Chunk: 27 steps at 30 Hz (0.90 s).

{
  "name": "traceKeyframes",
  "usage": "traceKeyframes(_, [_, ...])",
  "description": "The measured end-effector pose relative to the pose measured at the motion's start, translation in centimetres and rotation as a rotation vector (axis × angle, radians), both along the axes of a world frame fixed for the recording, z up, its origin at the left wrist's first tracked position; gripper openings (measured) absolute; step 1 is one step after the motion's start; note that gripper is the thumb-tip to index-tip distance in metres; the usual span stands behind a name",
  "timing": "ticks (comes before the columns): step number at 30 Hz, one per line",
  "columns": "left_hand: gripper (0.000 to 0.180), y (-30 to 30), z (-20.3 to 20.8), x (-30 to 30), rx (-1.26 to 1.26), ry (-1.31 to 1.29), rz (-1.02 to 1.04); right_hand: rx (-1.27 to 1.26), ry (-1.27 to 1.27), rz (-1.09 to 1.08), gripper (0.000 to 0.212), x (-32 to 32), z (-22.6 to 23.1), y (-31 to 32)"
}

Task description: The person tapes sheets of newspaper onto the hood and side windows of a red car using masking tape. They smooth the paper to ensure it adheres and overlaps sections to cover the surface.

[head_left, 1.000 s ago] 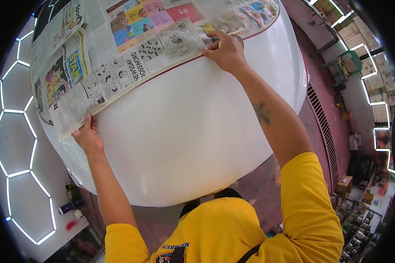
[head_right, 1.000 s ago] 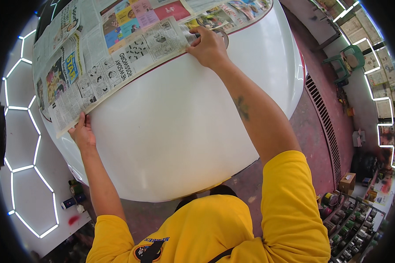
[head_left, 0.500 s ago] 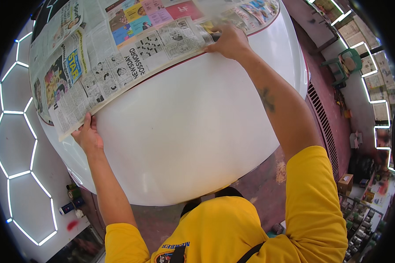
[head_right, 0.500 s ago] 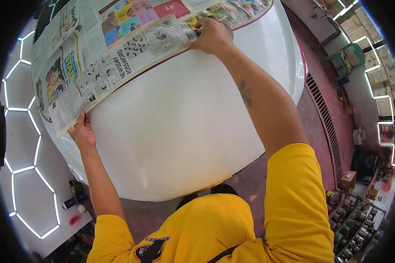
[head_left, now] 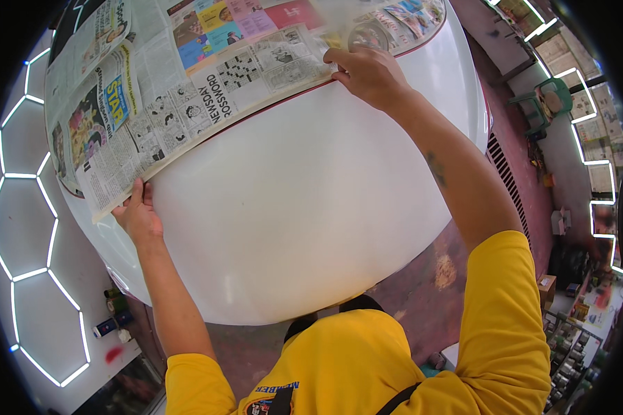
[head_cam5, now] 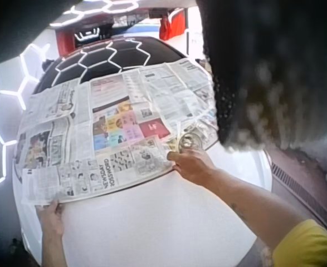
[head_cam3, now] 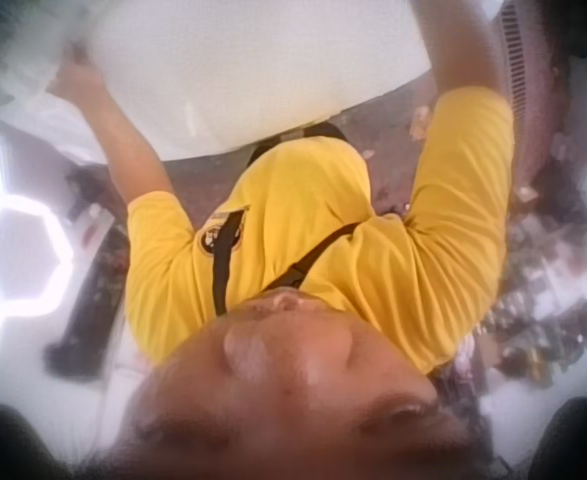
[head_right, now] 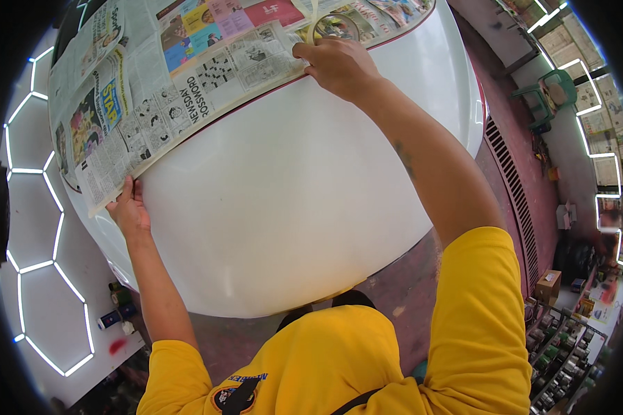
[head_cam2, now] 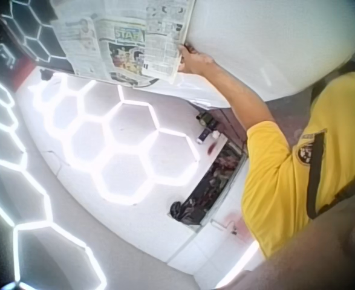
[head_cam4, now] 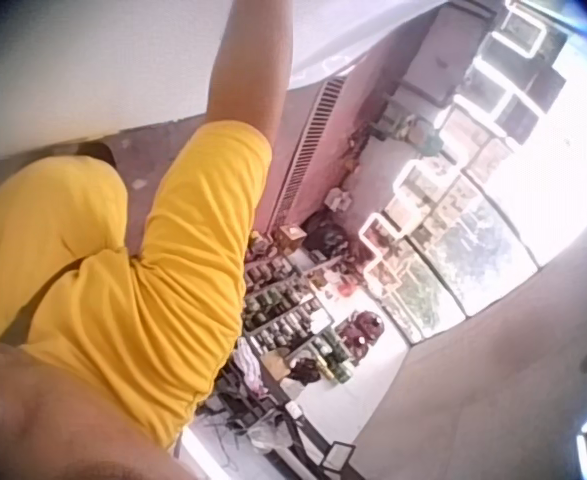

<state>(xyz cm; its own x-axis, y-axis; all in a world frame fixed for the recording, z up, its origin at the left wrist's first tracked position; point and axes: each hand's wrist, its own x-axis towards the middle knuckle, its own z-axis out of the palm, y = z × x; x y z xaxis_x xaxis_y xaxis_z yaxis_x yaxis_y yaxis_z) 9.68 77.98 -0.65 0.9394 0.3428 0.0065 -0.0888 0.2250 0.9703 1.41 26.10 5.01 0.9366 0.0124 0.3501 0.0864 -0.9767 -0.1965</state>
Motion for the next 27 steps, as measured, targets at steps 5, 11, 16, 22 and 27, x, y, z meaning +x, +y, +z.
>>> traceKeyframes(5, [0.078, 0.1, -0.1, 0.1, -0.016, -0.002, 0.002, -0.211, 0.058, 0.122, 0.034, 0.5, 0.9, 0.7])
traceKeyframes(11, [0.078, -0.4, 0.3, -0.2, -0.013, 0.001, 0.013, -0.259, 0.221, 0.128, 0.054, 1.4, 3.0, 2.9])
traceKeyframes(16, [0.079, 0.3, 0.0, -0.2, -0.017, 0.001, -0.013, -0.124, 0.211, 0.127, 0.046, 2.2, 2.8, 2.6])
traceKeyframes(22, [0.076, -0.3, 0.4, -0.4, 0.046, -0.040, 0.012, 0.084, 0.198, 0.093, 0.018, 2.2, 1.0, 1.0])
traceKeyframes(27, [0.074, 0.3, 1.5, -0.1, 0.158, -0.022, 0.010, 0.161, 0.107, 0.064, 0.014, 1.0, -0.9, 1.5])
